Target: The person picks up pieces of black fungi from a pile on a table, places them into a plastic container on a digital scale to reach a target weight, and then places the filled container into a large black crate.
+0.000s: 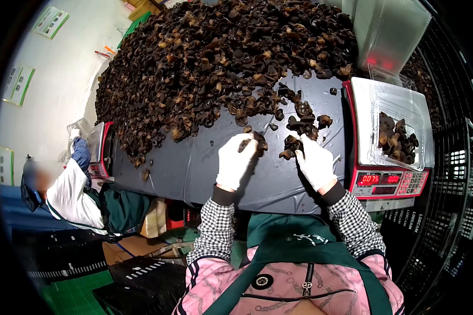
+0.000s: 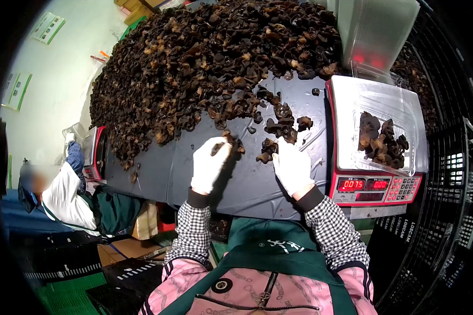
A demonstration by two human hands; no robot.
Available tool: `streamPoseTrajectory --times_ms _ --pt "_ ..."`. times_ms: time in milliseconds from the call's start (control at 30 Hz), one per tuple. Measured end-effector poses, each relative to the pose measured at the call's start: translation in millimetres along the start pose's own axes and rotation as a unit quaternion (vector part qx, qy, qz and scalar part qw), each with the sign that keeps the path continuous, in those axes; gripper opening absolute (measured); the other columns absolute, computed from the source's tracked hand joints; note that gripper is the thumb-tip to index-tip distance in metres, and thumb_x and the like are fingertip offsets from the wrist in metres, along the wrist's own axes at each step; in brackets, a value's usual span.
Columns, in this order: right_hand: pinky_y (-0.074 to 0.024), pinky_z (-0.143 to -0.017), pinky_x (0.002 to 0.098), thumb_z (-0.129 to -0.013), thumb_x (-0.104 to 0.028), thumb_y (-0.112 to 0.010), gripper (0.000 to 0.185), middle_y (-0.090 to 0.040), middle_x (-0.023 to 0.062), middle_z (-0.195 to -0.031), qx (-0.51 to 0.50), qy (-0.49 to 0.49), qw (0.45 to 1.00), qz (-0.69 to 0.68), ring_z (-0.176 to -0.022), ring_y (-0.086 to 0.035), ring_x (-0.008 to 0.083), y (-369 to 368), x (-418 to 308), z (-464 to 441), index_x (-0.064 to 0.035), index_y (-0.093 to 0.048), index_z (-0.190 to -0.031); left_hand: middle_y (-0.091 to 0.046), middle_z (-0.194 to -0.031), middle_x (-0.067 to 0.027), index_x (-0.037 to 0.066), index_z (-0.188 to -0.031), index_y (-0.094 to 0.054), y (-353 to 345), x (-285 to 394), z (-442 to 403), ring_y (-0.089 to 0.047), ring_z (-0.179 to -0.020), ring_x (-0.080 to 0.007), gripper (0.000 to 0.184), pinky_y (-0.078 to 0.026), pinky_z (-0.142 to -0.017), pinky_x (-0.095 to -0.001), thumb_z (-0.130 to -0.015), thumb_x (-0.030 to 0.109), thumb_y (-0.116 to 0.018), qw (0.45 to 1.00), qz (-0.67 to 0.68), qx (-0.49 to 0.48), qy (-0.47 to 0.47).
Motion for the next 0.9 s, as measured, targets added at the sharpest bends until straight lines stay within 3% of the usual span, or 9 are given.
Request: streamPoseTrajectory --times_ms 133,200,367,433,500,633,700,767,900 --pt "-0.0525 -0.063 0.0444 -0.087 -0.015 -0.06 0.007 -0.064 0.0121 -0.077 -0.011 -0.021 0.998 -0.066 -0.072 -0.067 0.0326 2 -6 -10 -0.0091 -0.057 -0.089 -0.07 -0.117 -0.0167 0.004 -0.107 -0.073 -32 -30 0 -0.069 -0.108 -0.03 0.022 -0.054 -0.094 -0.035 -0.087 0.011 -0.076 0.972 -0.144 -0.013 -0.184" --pt "-0.0546 -0.067 0.0444 -0.087 -0.012 -0.064 0.013 -0.066 0.015 -0.085 -0.003 -0.031 0.994 -0.106 -0.076 -0.068 0.0361 7 -7 -5 -0.0093 -0.062 -0.1 -0.068 -0.126 -0.0185 0.006 -0.109 -0.072 -48 -39 0 -0.066 -0.117 -0.0326 0.024 -0.054 -0.099 -0.0377 -0.086 0.011 -0.076 0.965 -0.174 -0.025 -0.196" --pt "-0.0546 -0.066 0.0399 -0.088 -0.008 -0.066 0.014 -0.067 0.0131 -0.086 0.117 0.007 0.98 -0.158 -0.073 -0.068 0.032 116 -41 -17 -0.0077 -0.066 -0.102 -0.068 -0.105 -0.013 0.006 -0.109 -0.069 -60 -28 14 -0.068 -0.096 -0.0289 0.023 -0.056 -0.086 -0.036 -0.086 0.003 -0.073 0.955 -0.183 0.006 -0.235" --pt "-0.0544 -0.064 0.0368 -0.087 -0.007 -0.066 0.015 -0.07 0.0108 -0.094 0.144 0.053 0.987 -0.044 -0.07 -0.067 0.0254 184 -41 -23 -0.0054 -0.067 -0.101 -0.068 -0.102 -0.0117 0.005 -0.108 -0.069 -59 -33 12 -0.067 -0.091 -0.0272 0.021 -0.055 -0.082 -0.034 -0.088 0.003 -0.073 0.957 -0.185 0.022 -0.224" --pt "-0.0556 -0.067 0.0362 -0.089 -0.006 -0.066 0.012 -0.07 0.0109 -0.091 0.187 -0.044 0.977 -0.089 -0.07 -0.069 0.0232 220 -9 -23 -0.0058 -0.068 -0.1 -0.069 -0.102 -0.0104 0.004 -0.108 -0.07 -57 -39 10 -0.068 -0.09 -0.0237 0.02 -0.055 -0.082 -0.0319 -0.089 0.004 -0.073 0.976 -0.122 0.039 -0.173" --pt "-0.0591 -0.076 0.0346 -0.091 -0.003 -0.069 0.021 -0.074 0.0148 -0.099 0.255 -0.073 0.962 0.061 -0.087 -0.075 0.0308 257 60 -17 -0.0034 -0.068 -0.111 -0.072 -0.099 -0.008 0.0 -0.108 -0.072 -53 -46 0 -0.068 -0.087 -0.0152 0.02 -0.054 -0.084 -0.0294 -0.09 0.007 -0.074 0.994 -0.054 0.07 -0.066" --pt "-0.0585 -0.082 0.0356 -0.091 -0.006 -0.072 0.03 -0.073 0.0143 -0.111 0.182 -0.06 0.977 0.097 -0.096 -0.073 0.0321 256 87 -13 -0.0041 -0.067 -0.12 -0.073 -0.099 -0.0066 -0.002 -0.11 -0.071 -55 -24 -1 -0.068 -0.089 -0.0129 0.021 -0.054 -0.085 -0.0282 -0.091 0.007 -0.074 0.993 -0.028 0.079 -0.084" --pt "-0.0577 -0.08 0.0338 -0.092 -0.012 -0.072 0.03 -0.073 0.0135 -0.108 0.175 0.005 0.981 0.078 -0.089 -0.073 0.0294 257 106 -4 -0.0039 -0.069 -0.12 -0.073 -0.101 -0.0054 -0.002 -0.112 -0.072 -64 11 0 -0.067 -0.09 -0.0114 0.022 -0.054 -0.085 -0.0277 -0.092 0.006 -0.073 0.995 0.028 0.053 -0.076" --pt "-0.0547 -0.08 0.0279 -0.096 -0.007 -0.068 0.023 -0.075 0.0121 -0.103 0.238 -0.135 0.951 -0.145 -0.088 -0.069 0.0144 290 118 -6 0.003 -0.068 -0.117 -0.073 -0.098 -0.0036 0.0 -0.112 -0.07 -105 108 5 -0.065 -0.083 -0.0079 0.017 -0.054 -0.075 -0.0228 -0.097 0.006 -0.07 0.983 0.113 -0.021 -0.142"
Point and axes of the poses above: each hand's wrist, its own z-axis away from the middle knuckle, its own y-axis out of the back of the hand, x = y × z, the point moved 4 cm from there along -z, towards the middle knuckle
